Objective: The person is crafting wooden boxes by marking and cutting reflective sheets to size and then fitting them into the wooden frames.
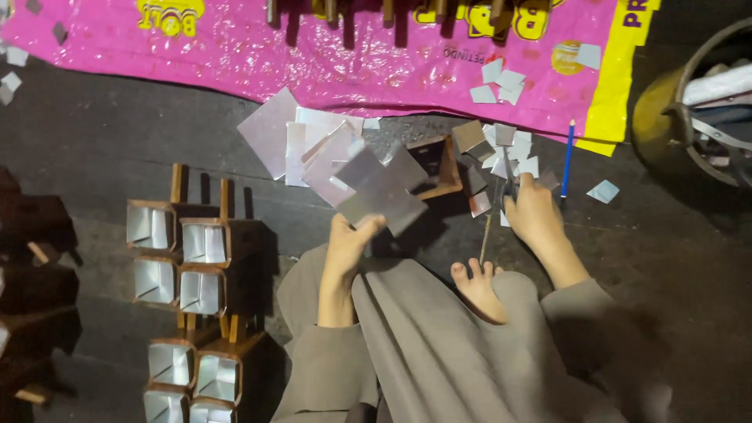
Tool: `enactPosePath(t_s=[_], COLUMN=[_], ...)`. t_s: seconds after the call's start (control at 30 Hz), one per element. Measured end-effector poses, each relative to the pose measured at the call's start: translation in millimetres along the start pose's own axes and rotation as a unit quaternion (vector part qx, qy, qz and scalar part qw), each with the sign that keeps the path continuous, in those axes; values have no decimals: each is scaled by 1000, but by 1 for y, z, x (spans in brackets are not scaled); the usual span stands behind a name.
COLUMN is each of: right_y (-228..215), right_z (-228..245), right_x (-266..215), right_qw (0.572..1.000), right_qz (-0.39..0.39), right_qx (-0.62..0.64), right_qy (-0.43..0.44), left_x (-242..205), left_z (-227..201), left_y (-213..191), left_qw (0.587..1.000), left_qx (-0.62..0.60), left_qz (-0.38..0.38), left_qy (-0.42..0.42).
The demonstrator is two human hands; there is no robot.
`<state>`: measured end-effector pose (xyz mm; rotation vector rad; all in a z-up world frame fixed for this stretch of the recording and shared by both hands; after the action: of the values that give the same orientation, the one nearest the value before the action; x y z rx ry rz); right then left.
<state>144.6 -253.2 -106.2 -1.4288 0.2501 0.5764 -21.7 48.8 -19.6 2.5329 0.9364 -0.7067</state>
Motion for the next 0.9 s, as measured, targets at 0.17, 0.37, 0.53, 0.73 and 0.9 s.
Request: enactPosePath(t_s=[0.17, 0.37, 0.53, 0.73, 0.9], right_y=[-12, -97, -36, -36, -74], right_z=[15, 110, 119, 147, 163], right_x=[-1, -34, 18, 49, 39], right_qw=[991, 957, 908, 887, 891], right_qz=[-58, -3, -27, -100, -128], right_qx=[-110, 169, 279, 312, 313], right_qy=[-48, -236, -311, -324, -303], left_x=[-8, -2, 16, 34, 45], left_z=[-6, 35, 47, 52, 49], left_y=[18, 44, 32, 34, 33], left_qw=[942, 841, 850, 882, 924], left_qx=[113, 368, 371, 370, 327], left_qz=[316, 381, 354, 272, 179], left_qy=[-13, -114, -119, -108, -89])
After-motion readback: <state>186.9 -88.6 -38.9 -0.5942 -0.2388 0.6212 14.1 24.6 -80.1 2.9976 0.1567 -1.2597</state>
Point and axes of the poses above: each hand's wrist, its own x-axis towards the middle knuckle, its own y-axis out of the palm, z = x × y, the point moved 4 cm from there along x, towards the middle knuckle, and after that the axes turned 10 degrees about -x, right-handed, at the moved point
